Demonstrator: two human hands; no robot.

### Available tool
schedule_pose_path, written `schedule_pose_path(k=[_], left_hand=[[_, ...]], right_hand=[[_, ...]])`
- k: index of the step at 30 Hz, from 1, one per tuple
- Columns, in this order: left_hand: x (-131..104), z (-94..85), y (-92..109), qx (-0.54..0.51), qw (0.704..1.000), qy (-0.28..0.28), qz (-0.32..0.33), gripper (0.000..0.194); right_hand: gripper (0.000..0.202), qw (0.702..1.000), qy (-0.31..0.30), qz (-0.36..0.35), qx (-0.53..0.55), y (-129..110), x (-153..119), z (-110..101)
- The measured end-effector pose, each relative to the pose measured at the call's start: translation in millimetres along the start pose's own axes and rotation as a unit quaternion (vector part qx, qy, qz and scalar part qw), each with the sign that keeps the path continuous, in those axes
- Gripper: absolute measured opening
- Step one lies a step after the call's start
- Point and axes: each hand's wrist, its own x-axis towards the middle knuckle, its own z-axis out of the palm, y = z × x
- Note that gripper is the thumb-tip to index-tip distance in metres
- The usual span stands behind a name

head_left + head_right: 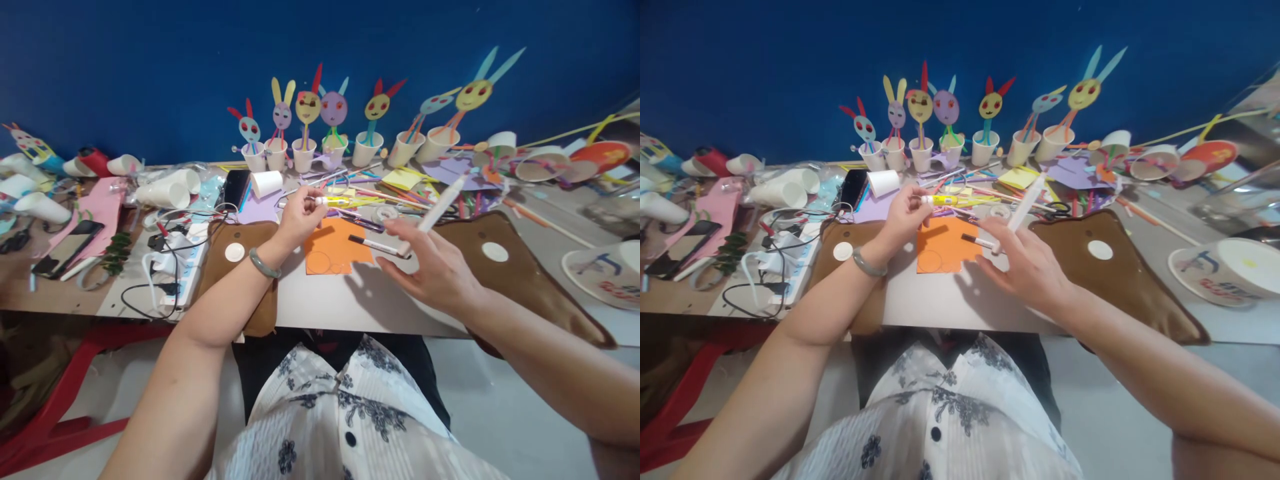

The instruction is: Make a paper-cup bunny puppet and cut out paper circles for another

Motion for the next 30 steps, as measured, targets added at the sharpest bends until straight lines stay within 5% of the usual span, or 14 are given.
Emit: schedule_pose_path(k=[6, 13, 24, 30], left_hand=[[5, -7.5, 8, -0.021, 0.999, 0.028, -0.003, 0.015], [10, -15.9, 7, 0.006, 0.992, 0.129, 0.01, 0.017], [8, -19.1, 5, -0.01, 0.991, 0.127, 0.029, 0.025], [8, -20.3, 7, -0.01, 0.989, 0.136, 0.064, 0.027]], right_hand=[[0.056, 0.993, -0.052, 0.05, 0.094, 29, 45, 41], [0.062, 0.985, -0.043, 0.104, 0.134, 57, 34, 85], [0.051, 0.976, 0.064, 0.124, 0.168, 78, 26, 83], [0.019, 0.975, 0.029, 0.143, 0.167, 76, 26, 79]])
